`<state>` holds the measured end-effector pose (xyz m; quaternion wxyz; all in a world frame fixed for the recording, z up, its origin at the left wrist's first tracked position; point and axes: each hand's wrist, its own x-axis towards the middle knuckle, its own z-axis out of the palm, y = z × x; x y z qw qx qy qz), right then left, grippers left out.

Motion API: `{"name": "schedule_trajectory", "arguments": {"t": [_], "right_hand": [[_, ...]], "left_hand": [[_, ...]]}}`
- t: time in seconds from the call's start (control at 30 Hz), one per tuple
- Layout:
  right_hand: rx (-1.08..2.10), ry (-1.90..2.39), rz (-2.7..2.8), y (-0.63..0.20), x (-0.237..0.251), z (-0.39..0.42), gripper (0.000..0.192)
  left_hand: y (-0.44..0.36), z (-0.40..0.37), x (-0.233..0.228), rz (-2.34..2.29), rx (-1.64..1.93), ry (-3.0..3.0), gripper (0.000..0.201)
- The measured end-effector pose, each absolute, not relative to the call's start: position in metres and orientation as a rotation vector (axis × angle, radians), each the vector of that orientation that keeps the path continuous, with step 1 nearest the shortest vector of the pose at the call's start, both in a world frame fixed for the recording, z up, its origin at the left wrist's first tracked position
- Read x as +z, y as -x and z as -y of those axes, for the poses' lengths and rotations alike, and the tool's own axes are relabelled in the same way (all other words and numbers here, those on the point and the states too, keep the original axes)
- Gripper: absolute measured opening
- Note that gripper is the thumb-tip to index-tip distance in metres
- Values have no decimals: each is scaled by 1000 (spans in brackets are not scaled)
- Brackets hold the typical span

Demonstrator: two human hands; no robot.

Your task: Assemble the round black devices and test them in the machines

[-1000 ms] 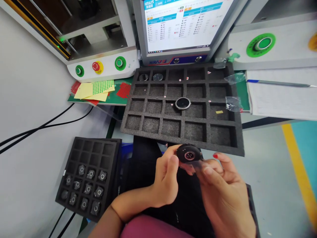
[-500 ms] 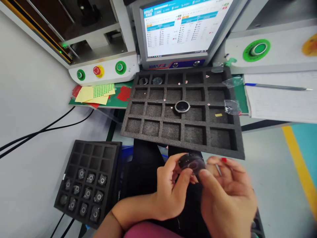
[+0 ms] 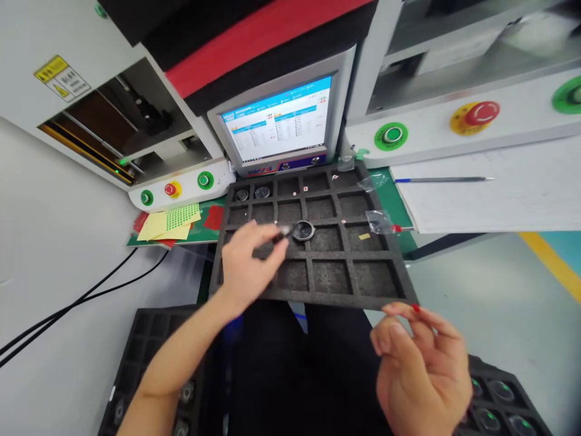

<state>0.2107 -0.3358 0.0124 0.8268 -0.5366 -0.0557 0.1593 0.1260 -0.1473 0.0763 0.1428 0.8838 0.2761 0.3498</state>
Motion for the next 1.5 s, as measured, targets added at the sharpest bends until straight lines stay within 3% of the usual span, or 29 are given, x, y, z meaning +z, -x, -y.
{"name": "schedule_trajectory", "arguments": {"t": [0.2,0.43,0.63,0.8,1.03,1.13,1.27,1.4,1.5], "right_hand": [[362,1114,180,-220,13,342,26],[369,1147,40,-250,-5,355,30],[330,1182,114,-252,-5,355,27],[407,1394,721,-250,-4,353,16],[379,1596,936,-238,-20,347,29],[348,1611,944,-236,-21,347,27],[276,1582,981,-231,-8,354,20],[179,1578,891,-222,12,367,10],[131,1596,716,-213,25,368,9]], "left_hand": [[-222,35,55,-1035,363,-3060,18],[-241,24,39,-992,20,-3060,16],[-243,23,39,-976,-71,-3029,25],[-235,44,65,-952,-44,-2978,31],[-196,120,64,-922,1,-2827,44],[-192,124,57,-924,48,-2695,38],[-183,125,64,-895,165,-2416,28],[-151,157,77,-780,212,-2046,41],[-122,196,76,-650,157,-1350,45]]}}
